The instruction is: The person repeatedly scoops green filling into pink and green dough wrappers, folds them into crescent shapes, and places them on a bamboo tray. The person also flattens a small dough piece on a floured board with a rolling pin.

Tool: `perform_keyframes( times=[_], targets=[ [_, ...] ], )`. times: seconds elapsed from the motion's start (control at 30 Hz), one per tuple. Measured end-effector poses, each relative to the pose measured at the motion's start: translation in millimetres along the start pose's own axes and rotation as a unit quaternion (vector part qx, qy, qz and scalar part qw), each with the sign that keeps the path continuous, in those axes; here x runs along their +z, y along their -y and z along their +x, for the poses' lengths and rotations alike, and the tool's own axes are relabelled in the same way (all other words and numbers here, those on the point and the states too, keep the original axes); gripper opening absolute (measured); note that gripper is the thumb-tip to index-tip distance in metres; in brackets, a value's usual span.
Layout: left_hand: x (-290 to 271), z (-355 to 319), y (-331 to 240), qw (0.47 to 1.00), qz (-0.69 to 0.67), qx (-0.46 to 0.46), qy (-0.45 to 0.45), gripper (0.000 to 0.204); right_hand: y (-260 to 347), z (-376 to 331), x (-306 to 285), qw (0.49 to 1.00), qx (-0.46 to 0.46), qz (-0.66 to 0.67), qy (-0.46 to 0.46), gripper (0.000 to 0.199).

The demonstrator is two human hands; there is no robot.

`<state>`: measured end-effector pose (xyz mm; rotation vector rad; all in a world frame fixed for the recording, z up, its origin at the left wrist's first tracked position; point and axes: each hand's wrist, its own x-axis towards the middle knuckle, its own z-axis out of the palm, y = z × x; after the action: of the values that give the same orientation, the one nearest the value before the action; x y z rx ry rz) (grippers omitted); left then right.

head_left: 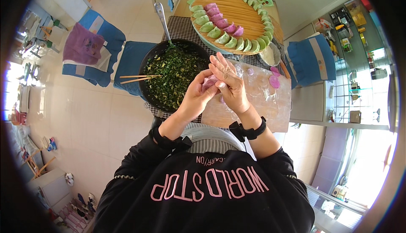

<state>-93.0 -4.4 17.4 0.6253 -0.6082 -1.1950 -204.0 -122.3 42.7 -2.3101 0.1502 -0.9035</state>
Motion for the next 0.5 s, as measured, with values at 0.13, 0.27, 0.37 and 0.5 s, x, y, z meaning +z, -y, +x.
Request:
perform_keyframes(
  times=[0.13,0.27,0.37,0.5],
  targets=[
    [16.4,2.5,6.9,0.996,-0.087,-0.035,-0.003,0.049,-4.3,-16.4,-4.1,0.991,0.061,0.071,-0.093,0.045],
    [33.2,9.3,17.9,0.992,-0.12,-0.041,-0.003,0.052,-16.6,-28.8,-21.4,0.998,0.015,-0.013,-0.062,0.057],
    [37.3,20.1,20.0,0.979,-0.184,-0.081,0.036,0.053,-18.1,-40.7,-36.4,0.994,0.069,0.044,-0.077,0.055],
    [43.8,35.2,23.6,0.967,-0.194,-0.154,0.053,0.065,-16.7,-56.3,-60.4,0.98,0.138,0.132,-0.048,0.062]
  ],
)
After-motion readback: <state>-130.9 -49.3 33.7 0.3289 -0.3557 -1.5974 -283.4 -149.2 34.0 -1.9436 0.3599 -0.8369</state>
